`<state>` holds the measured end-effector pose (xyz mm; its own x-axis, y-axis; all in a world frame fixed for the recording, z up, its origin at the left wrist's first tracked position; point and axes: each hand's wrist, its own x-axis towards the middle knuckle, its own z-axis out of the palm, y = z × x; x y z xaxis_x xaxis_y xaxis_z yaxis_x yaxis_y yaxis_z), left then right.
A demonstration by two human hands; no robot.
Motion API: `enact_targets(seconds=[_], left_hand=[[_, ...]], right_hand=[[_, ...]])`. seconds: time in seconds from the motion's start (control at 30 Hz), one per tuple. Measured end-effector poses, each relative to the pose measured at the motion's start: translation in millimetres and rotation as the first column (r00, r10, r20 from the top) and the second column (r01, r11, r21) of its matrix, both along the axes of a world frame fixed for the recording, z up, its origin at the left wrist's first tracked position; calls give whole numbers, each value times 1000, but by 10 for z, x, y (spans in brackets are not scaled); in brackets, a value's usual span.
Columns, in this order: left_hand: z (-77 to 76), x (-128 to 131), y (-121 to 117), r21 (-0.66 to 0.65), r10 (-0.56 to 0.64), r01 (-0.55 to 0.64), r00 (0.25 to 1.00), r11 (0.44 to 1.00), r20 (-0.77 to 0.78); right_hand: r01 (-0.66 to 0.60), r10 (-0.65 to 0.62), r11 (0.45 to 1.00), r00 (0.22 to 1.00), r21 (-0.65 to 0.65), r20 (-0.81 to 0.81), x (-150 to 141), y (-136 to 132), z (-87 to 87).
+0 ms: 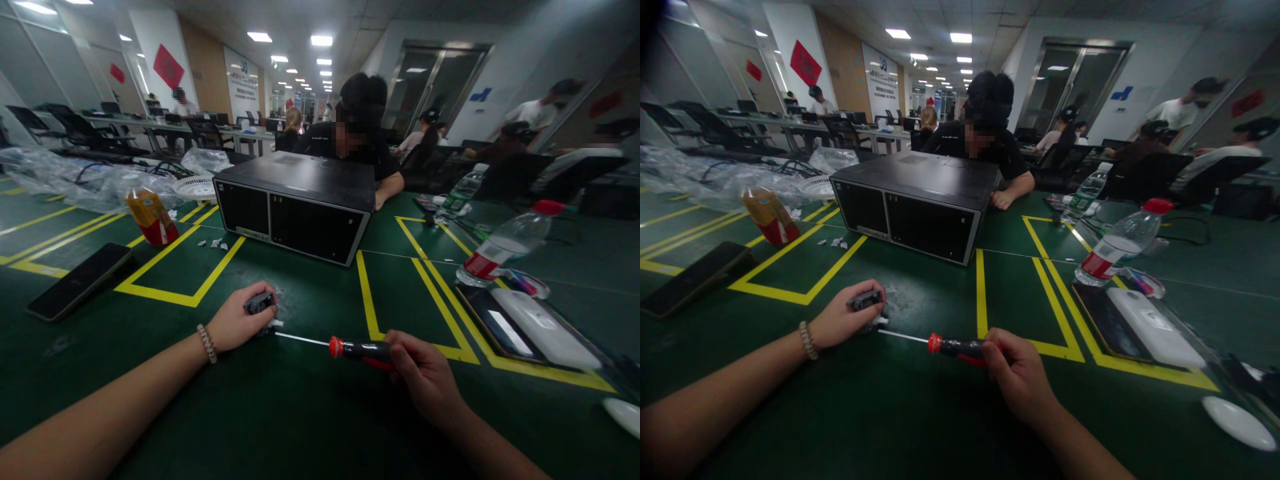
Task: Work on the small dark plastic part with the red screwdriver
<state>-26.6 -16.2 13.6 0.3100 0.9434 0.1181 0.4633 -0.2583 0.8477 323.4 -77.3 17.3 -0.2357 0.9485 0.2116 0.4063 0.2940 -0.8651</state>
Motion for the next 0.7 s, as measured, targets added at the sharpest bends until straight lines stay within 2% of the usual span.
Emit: enact_targets(seconds=[0.27,0.7], left_hand=[[1,-3,4,-9,-5,5,1000,1000,1],[-7,-7,5,-14,-9,9,1000,1000,8]], right_hand=[[-19,15,997,998,71,57,12,15,8],[5,-5,1000,999,-2,-39,9,-10,-24]])
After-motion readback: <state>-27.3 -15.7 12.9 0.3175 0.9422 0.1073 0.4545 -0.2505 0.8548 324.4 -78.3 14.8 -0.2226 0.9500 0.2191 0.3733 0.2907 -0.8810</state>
